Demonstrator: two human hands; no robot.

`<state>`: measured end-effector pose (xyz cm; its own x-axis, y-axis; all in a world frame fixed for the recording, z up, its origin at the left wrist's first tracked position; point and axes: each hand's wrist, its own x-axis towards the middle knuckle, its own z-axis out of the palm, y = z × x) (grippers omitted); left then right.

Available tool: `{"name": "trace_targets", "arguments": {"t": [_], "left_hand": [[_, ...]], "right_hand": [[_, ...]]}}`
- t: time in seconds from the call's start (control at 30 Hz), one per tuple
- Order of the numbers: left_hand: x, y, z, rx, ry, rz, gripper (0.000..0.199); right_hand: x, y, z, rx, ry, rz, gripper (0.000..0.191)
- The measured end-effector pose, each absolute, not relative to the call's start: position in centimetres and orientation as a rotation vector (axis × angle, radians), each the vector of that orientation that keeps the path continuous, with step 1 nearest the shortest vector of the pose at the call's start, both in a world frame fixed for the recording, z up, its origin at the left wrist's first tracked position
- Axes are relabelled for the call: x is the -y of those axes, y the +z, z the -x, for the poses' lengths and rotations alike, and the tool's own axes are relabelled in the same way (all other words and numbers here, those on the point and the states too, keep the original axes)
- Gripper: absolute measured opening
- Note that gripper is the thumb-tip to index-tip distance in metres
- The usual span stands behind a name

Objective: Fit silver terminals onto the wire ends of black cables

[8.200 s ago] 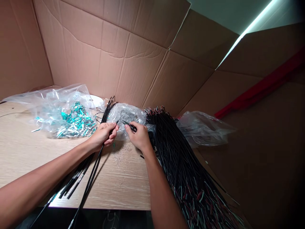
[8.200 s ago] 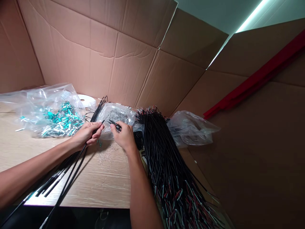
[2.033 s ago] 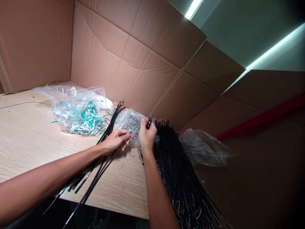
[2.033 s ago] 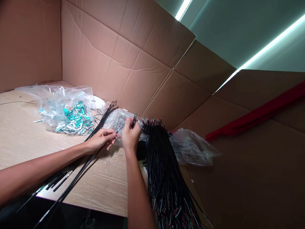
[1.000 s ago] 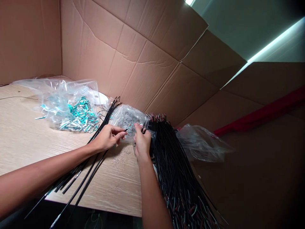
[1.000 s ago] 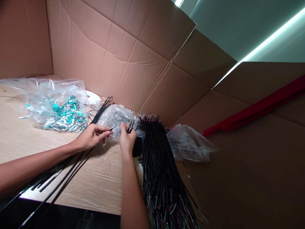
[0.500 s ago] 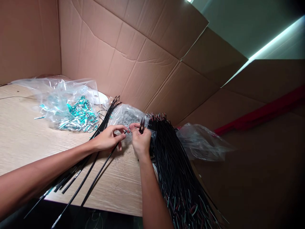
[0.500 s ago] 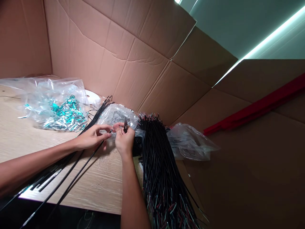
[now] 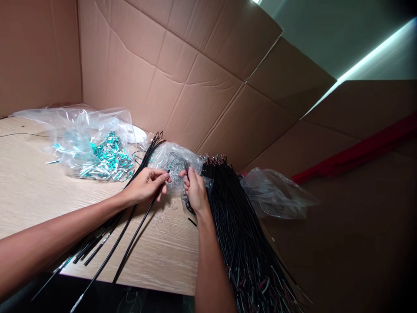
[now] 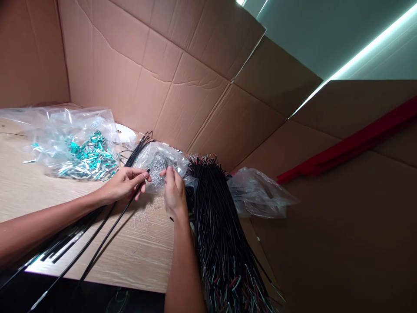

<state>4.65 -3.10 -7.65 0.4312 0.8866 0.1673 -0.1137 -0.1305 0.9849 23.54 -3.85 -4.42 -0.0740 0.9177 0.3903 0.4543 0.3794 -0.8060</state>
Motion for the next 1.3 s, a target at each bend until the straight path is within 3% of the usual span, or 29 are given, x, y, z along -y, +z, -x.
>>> {"name": "trace_targets", "arguments": {"t": [0.2,0.53,0.77,1.07,1.17,1.3], "left_hand": [[2.8,-8.2,-4.4,-0.812,1.117,-1.538,0.039],[3.2,-7.9,-4.2,-0.932,1.190,-1.855,0.043],[3.3,-7.7,-4.6,-0.894,1.225,-1.880,0.032],[3.8,-5.3,-2.8,-0.346,0.642,-1.020,0.025],[4.0,-4.9,-2.9,-0.439,0.757,-1.214,0.028],[4.0,-5.6,-3.4,-0.953,1.149,-1.876,0.030]], "right_hand": [[4.0,-4.4,-23.3,1.867,0.606,1.187,0.026],[4.5,-3.7,-22.3,1.793,0.723,1.194,0.023],[4.5,-3.4,-22.5,1.731,0.814,1.160,0.021],[4.7,-3.7,-23.5,1.511,1.406,0.919,0.034],[4.7,-3.6,-23.2,1.510,1.380,0.939,0.036],[4.6,-3.6,-22.1,1.470,1.280,1.031,0.033]]}}
